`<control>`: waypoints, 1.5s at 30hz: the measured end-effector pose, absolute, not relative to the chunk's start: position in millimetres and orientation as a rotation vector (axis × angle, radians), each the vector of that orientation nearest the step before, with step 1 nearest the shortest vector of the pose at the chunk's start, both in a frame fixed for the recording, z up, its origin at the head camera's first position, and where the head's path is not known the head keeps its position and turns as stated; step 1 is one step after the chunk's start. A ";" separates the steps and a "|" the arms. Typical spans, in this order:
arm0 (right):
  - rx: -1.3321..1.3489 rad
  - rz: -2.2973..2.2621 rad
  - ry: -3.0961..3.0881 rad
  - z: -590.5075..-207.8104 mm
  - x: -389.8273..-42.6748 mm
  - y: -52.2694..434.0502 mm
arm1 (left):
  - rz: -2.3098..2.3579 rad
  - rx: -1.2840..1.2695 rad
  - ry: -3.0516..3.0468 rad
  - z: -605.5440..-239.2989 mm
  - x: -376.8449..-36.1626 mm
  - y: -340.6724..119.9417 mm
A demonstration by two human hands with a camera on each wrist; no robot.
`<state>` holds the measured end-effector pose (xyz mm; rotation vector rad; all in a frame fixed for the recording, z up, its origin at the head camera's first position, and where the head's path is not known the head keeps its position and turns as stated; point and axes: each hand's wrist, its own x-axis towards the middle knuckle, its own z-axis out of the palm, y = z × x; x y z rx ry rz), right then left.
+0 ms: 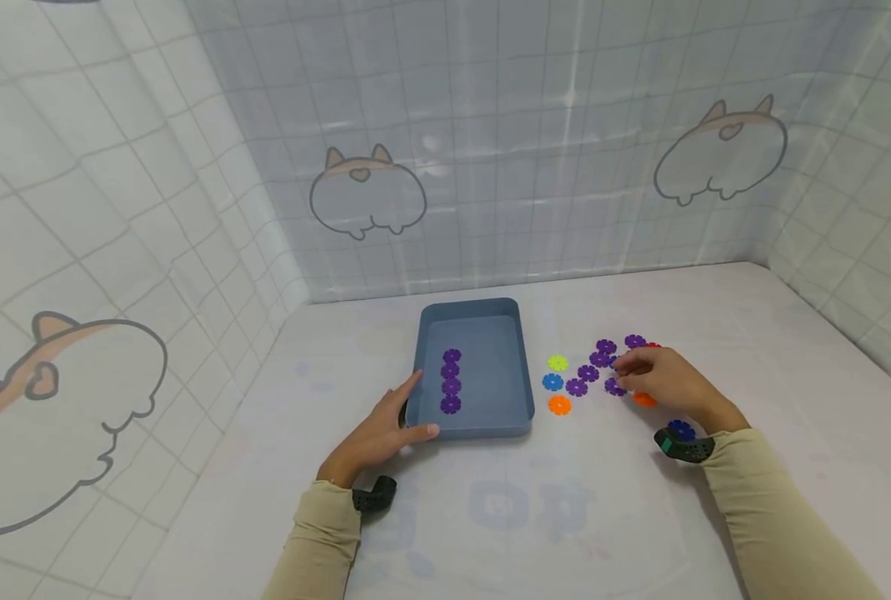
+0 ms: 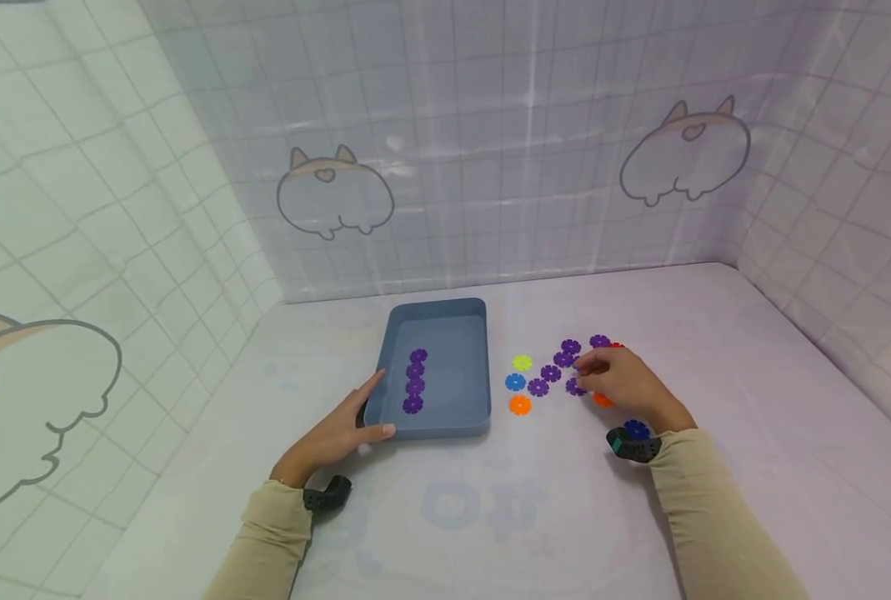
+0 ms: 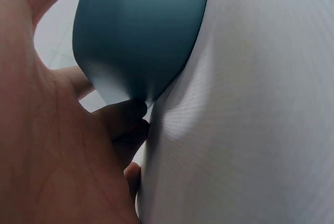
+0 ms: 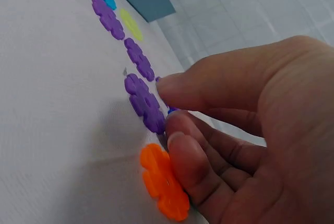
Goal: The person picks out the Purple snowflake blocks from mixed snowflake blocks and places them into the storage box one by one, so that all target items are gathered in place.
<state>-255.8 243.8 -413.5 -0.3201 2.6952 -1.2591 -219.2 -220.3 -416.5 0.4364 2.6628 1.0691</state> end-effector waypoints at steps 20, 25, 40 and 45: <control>-0.409 -1.070 2.758 -413.5 -258.0 232.9 | 1.093 0.436 2.646 -418.5 -220.8 -221.9; -0.384 -1.121 2.764 -412.6 -257.2 232.6 | 1.089 0.442 2.649 -420.0 -221.5 -222.6; -0.371 -1.239 2.850 -412.5 -255.6 230.0 | 1.080 0.437 2.652 -420.6 -221.7 -222.9; -0.329 -1.271 2.903 -413.1 -253.6 228.2 | 1.077 0.445 2.656 -420.2 -221.5 -222.1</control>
